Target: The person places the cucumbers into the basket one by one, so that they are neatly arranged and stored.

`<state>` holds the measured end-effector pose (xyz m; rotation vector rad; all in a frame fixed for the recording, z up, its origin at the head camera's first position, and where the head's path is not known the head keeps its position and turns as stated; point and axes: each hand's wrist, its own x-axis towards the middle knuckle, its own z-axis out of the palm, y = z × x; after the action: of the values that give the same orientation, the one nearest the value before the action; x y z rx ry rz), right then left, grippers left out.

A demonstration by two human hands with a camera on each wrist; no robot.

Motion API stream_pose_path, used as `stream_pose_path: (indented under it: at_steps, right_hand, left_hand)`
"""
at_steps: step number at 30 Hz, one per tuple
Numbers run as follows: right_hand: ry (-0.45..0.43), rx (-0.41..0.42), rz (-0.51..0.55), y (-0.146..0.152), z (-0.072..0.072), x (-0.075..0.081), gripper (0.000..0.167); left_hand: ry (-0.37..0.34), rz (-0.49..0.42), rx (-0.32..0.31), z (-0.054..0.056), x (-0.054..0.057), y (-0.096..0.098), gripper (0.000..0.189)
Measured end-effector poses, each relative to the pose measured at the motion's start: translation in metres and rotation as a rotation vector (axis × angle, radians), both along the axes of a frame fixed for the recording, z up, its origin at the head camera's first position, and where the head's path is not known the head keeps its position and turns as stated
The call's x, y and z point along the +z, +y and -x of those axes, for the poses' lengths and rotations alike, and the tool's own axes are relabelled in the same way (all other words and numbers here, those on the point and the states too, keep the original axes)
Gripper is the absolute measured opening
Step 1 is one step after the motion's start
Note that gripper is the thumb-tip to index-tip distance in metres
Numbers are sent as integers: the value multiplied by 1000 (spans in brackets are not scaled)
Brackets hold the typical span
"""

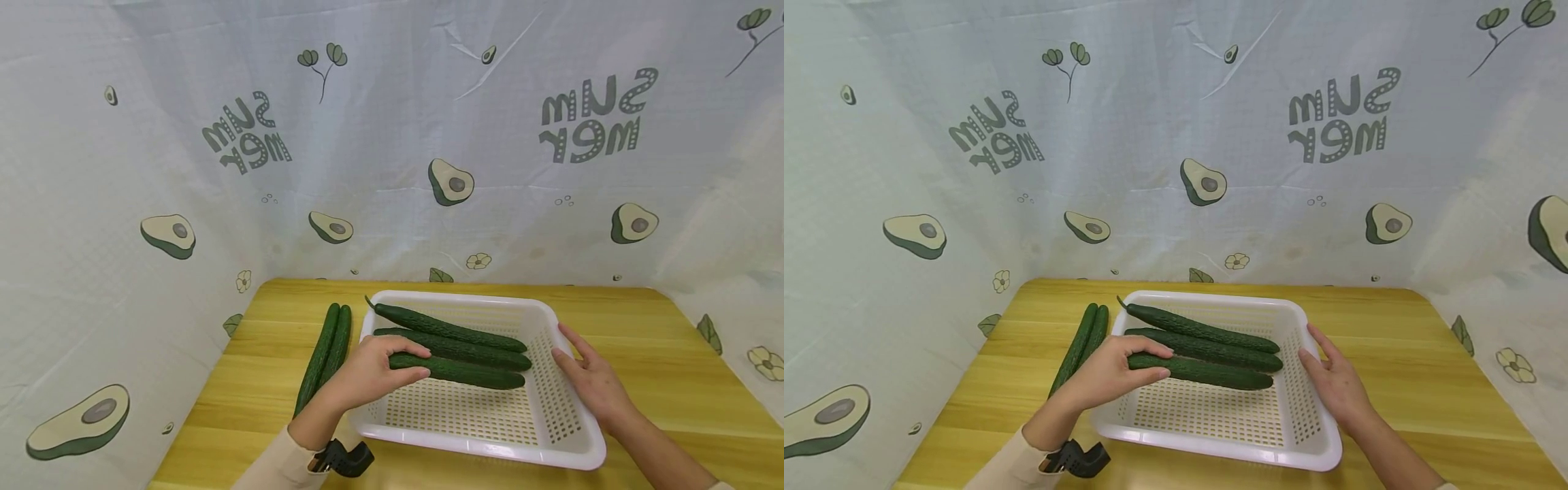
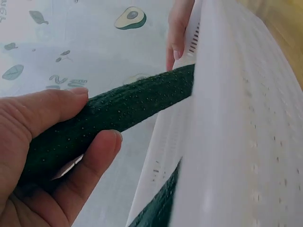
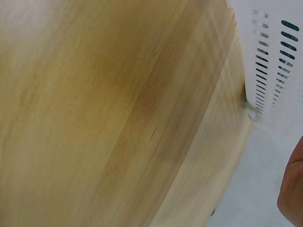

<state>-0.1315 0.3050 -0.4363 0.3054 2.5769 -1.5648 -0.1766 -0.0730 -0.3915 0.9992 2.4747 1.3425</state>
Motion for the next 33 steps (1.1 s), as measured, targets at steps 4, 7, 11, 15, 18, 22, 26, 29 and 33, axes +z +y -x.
stream_pose_path:
  at_steps: [4,7,11,15,18,22,26,29,33]
  right_hand:
    - [0,0,0,0,0,0,75]
    - [-2,-3,3,0,0,-1,75]
    - [-4,-5,14,0,0,-2,75]
    - [-1,-1,21,1,0,-2,75]
    - [-1,1,24,1,0,-2,75]
    - [-10,2,15,1,1,0,75]
    - [-15,7,2,2,2,0,76]
    - [-13,10,5,2,2,0,76]
    - [-15,11,2,2,1,-1,76]
  left_hand:
    - [17,56,-27,3,5,11,26]
    - [13,91,-48,6,6,18,27]
    - [19,121,-75,12,4,23,28]
    - [25,152,-79,18,-1,29,28]
    - [26,163,-63,20,-5,34,27]
    - [0,156,24,19,-8,37,29]
    - [-21,171,140,18,-11,38,36]
    - [-16,204,185,17,-14,37,37]
    - [52,273,207,16,-17,37,36]
